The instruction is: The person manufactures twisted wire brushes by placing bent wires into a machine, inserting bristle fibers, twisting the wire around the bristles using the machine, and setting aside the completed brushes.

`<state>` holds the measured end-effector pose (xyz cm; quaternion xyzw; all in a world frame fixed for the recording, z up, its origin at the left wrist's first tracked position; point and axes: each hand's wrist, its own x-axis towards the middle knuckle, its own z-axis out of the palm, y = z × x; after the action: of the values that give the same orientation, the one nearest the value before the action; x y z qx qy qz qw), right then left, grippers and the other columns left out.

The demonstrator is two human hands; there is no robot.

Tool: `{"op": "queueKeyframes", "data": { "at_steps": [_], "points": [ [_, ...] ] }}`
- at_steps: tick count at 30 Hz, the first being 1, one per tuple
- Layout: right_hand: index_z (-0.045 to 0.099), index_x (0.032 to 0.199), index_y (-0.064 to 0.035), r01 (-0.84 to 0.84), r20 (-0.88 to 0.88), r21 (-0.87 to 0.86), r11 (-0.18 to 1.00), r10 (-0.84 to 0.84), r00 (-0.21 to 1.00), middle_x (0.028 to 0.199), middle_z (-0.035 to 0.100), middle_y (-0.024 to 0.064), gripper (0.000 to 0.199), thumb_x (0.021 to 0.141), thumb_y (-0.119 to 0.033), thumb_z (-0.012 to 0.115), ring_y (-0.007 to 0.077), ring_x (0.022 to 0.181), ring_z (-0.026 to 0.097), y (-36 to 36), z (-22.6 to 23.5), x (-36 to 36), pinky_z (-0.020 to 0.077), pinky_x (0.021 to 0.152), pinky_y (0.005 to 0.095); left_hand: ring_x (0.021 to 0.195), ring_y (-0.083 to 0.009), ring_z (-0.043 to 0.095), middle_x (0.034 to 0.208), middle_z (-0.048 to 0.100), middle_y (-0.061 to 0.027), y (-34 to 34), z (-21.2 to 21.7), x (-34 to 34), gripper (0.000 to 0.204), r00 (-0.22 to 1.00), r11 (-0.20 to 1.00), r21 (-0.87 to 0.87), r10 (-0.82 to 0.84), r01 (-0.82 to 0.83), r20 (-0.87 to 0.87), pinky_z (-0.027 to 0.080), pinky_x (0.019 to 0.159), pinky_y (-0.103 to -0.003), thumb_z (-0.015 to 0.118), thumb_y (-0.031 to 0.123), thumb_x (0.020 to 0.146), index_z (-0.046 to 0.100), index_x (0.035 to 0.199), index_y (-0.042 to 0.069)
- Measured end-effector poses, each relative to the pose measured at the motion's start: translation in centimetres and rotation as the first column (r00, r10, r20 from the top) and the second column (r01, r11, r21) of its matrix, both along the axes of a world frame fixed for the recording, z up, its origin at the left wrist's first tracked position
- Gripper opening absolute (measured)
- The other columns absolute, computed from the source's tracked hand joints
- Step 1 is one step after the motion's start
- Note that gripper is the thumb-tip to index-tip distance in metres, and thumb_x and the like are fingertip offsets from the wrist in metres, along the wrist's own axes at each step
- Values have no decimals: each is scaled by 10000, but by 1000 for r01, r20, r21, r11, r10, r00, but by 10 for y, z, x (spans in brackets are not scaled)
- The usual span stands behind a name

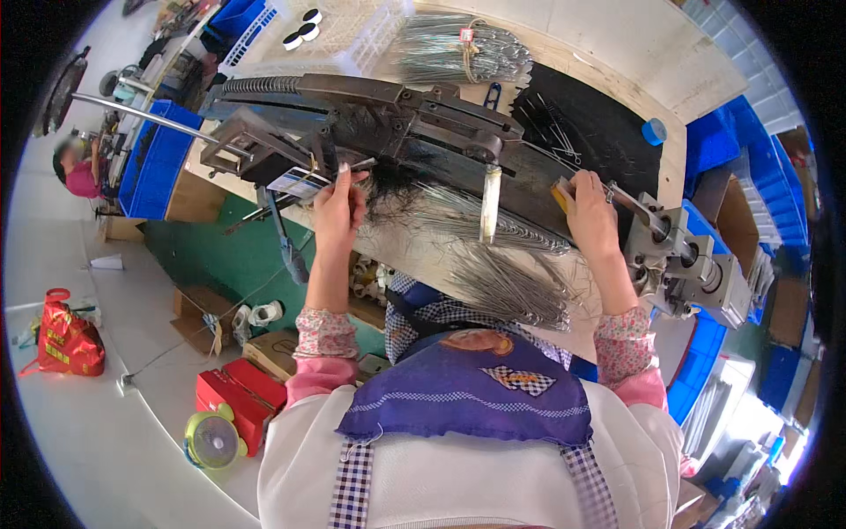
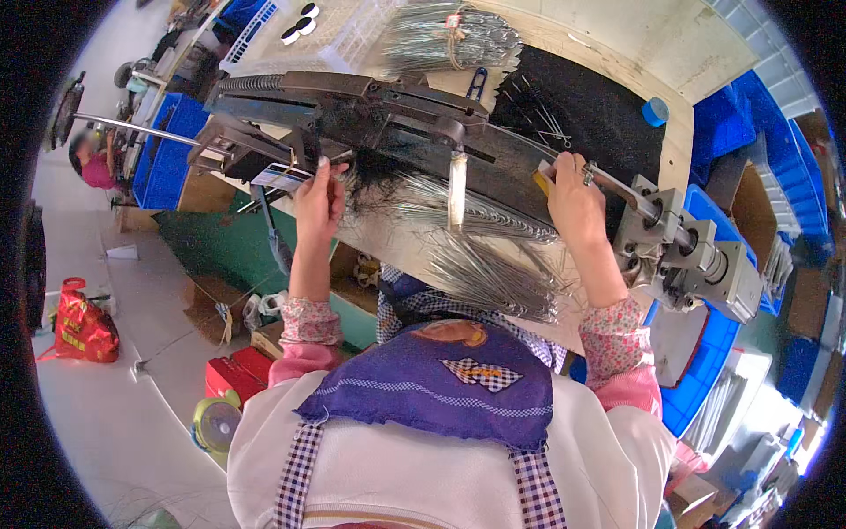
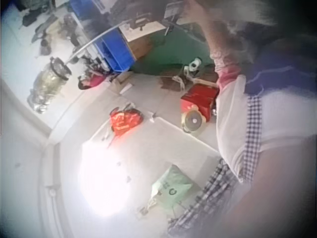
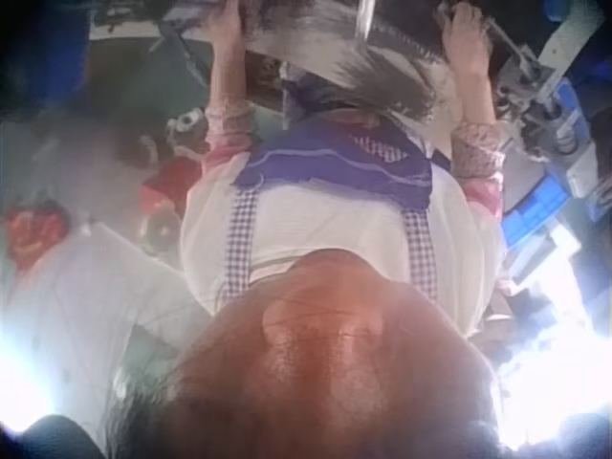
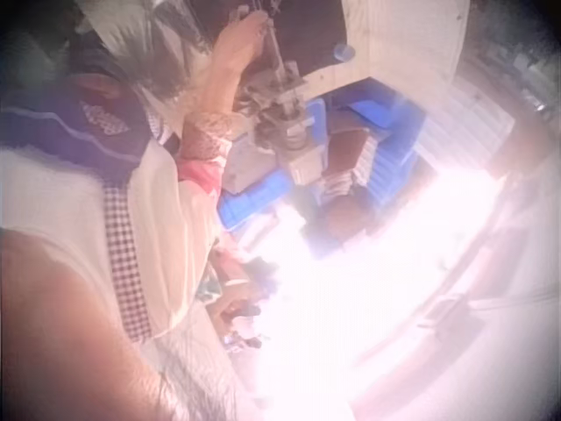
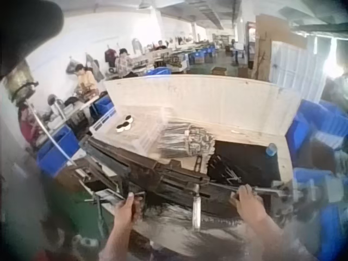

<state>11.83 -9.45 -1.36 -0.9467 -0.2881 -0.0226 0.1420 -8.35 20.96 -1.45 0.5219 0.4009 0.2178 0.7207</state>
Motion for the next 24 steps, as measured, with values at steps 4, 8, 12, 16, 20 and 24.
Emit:
{"op": "queueKeyframes", "data": {
  "at_steps": [4,8,12,16,20,24],
  "points": [
    [498,931,-39,-110,-27,158,981,116,993,853,569,149,188,877,-168,623,377,759,608,-24,7,-5,496,620,435,414,-66,327,563,386,36,-11,-15,7,277,979,996,-56,75,-66,189,238,373,-239,525,289,981,572,907,26],
    [545,844,-13,-224,-205,338,914,304,930,788,588,157,191,848,-163,662,340,728,599,-54,53,-43,474,614,396,435,-49,324,579,383,35,-77,9,17,274,933,970,224,7,-94,361,233,383,-222,463,274,1008,546,920,29],
    [572,857,-15,-255,-517,371,893,427,742,770,610,152,226,861,-221,665,329,698,605,-79,95,-49,474,622,383,489,-53,360,651,439,11,-151,82,61,285,519,678,141,-665,722,536,275,419,-201,450,273,1014,537,941,12],
    [600,866,-26,-373,-559,272,887,461,689,782,629,157,255,860,-271,672,326,701,622,-93,111,-50,472,608,381,430,-61,305,585,363,47,-183,68,126,289,520,432,-291,-734,854,436,237,399,-225,452,282,1000,519,851,44],
    [628,881,-32,-354,-640,216,910,406,652,793,640,150,196,852,-219,675,296,716,641,-113,127,-51,484,628,343,439,-51,298,592,345,59,-180,51,128,236,766,717,-293,-524,633,373,222,412,-226,480,285,996,521,888,79],
    [625,981,-18,-3,-337,514,858,205,919,880,659,136,128,872,-71,587,239,790,665,-94,137,-27,505,712,314,457,-56,310,594,356,53,-182,43,122,244,831,873,-115,-400,474,386,243,430,-225,483,288,1002,526,900,71]
  ]
}}
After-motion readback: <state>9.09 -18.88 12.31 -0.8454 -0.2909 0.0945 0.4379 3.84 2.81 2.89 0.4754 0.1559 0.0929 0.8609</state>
